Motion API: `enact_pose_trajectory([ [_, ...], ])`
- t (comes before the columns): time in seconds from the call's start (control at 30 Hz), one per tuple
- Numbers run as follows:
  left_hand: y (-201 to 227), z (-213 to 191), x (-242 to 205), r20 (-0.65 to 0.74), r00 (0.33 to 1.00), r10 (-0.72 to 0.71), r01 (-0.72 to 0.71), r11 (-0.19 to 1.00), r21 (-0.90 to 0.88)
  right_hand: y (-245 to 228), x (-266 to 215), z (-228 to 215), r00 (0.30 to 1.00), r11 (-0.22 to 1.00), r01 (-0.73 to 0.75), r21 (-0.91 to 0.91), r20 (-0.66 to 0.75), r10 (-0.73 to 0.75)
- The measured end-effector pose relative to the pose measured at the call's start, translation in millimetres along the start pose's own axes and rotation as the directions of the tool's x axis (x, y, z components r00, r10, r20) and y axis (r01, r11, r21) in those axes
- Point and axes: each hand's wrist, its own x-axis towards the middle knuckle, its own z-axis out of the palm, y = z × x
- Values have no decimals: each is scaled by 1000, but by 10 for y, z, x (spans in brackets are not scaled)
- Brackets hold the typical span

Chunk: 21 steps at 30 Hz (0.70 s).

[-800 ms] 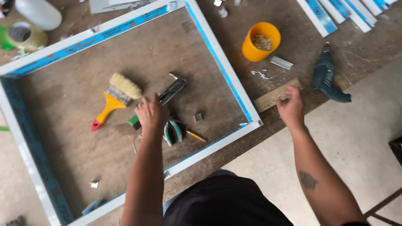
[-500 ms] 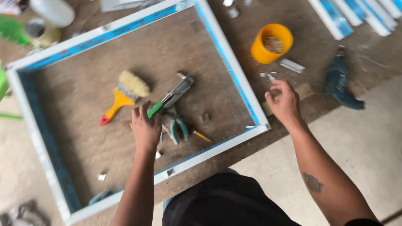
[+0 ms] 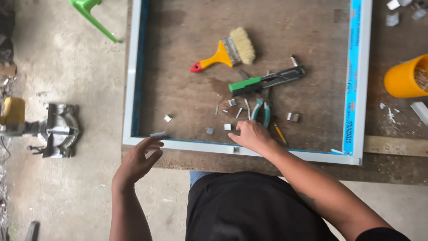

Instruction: The person assembles a rectangular aluminum frame on a workbench. They mark the frame with a pencil, drill holes into the corners, and use a staple gun to secure the joints. Finally, they attach small metal corner brackets to the frame.

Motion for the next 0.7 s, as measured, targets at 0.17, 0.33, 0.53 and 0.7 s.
enact_pose_trajectory([
  [0.17,-608,-345,-148,-67,998,1,-7,995,-99,-215,274,278,996,990,-79,-117,-41,74],
  [0.33,-1332,-743,-236,-157,988,15,-38,989,-144,-734,238,534,978,995,35,89,-209,-15],
  [0.53,-1900,-1102,-78,-66,998,19,-31,982,-187,-2369,281,839,992,867,113,485,-104,-71],
  [0.7,-2214,-1304,36,-7,993,122,-120,968,-220,-3099,652,1408,985,880,171,443,-109,-137],
])
